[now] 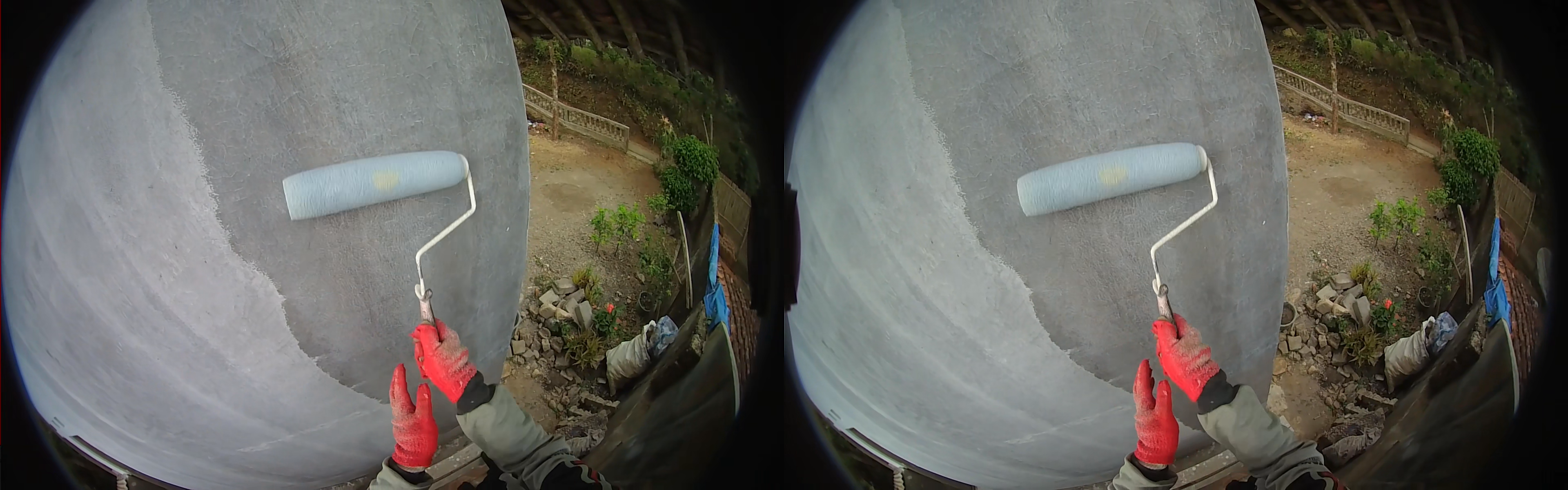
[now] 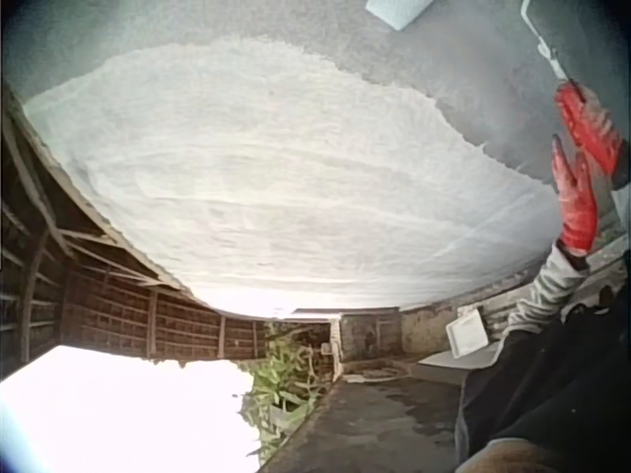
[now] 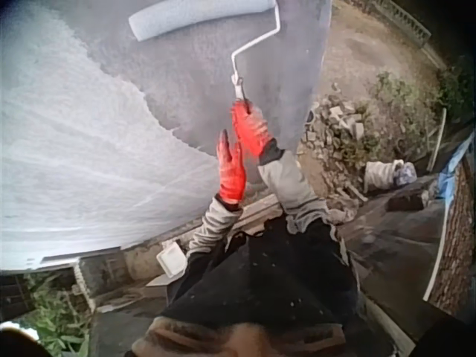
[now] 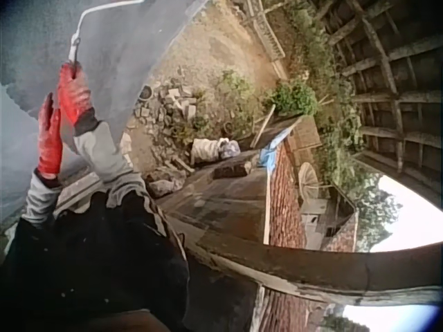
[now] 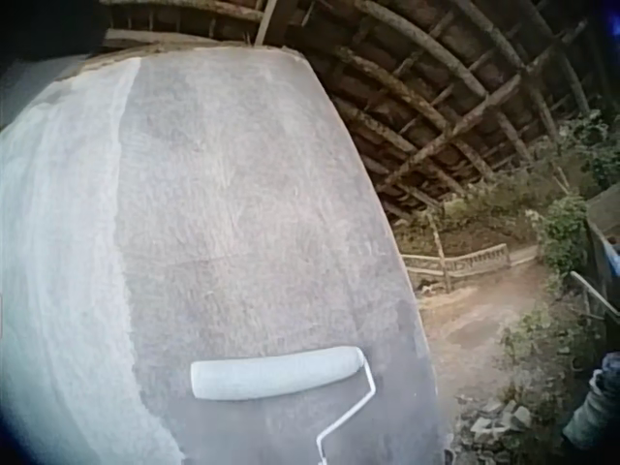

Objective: The person paints the exterior surface of a curved wall using a paint roller.

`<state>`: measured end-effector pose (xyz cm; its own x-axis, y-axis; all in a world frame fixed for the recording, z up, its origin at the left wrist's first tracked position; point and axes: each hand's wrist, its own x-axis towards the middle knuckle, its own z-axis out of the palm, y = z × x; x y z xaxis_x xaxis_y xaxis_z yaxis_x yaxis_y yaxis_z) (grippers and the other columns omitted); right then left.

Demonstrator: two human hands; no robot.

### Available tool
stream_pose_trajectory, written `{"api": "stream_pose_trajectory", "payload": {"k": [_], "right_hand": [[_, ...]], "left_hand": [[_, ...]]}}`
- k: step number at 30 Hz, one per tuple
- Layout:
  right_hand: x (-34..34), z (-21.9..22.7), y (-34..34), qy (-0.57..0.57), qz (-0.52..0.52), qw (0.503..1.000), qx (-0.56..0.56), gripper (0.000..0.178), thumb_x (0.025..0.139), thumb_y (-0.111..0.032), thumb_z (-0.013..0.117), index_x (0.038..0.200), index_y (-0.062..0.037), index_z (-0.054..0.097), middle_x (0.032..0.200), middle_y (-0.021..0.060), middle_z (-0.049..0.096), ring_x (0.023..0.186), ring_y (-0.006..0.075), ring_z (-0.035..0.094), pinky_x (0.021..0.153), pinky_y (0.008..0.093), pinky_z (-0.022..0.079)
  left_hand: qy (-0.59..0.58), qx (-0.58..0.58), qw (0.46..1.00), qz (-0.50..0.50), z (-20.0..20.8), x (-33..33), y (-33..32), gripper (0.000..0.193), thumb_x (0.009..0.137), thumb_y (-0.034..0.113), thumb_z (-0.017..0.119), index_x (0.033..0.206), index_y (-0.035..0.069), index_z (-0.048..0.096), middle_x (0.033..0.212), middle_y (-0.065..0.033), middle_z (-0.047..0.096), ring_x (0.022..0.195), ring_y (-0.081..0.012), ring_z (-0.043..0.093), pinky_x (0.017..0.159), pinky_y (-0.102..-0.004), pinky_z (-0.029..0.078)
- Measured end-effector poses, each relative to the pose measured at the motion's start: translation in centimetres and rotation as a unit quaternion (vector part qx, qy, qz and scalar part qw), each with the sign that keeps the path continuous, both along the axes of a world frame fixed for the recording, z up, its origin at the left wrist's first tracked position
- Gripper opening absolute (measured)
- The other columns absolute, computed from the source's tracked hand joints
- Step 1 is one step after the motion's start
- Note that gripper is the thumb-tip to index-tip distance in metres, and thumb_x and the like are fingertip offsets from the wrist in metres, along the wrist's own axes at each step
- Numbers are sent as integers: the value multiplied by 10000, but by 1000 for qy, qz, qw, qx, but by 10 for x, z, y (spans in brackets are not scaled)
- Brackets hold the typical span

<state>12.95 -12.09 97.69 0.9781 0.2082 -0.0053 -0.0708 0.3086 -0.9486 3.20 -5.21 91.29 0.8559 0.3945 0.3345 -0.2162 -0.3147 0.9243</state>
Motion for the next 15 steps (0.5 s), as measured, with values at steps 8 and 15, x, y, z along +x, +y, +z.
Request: {"api": "stream_pose_trajectory", "payload": {"k": [8, 15], "right_hand": [[12, 22, -16, -17, 13, 1000, -19, 322, 928, -376, 528, 939, -58, 575, 598, -8, 505, 498, 114, 493, 454, 290, 385], [-32, -140, -40, -53, -28, 963, -263, 374, 906, -394, 555, 1001, -36, 605, 749, 187, 622, 690, 364, 604, 644, 428, 466]], "left_hand": [[-21, -75, 996, -30, 3, -5, -12, 517, 985, 140, 455, 1460, 34, 280, 1471, -138, 328, 1337, -267, 356, 1093, -377, 300], [-12, -13, 999, -38, -19, -14, -20, 524, 988, 162, 451, 1462, 30, 270, 1476, -144, 313, 1331, -284, 361, 1088, -388, 309]]}}
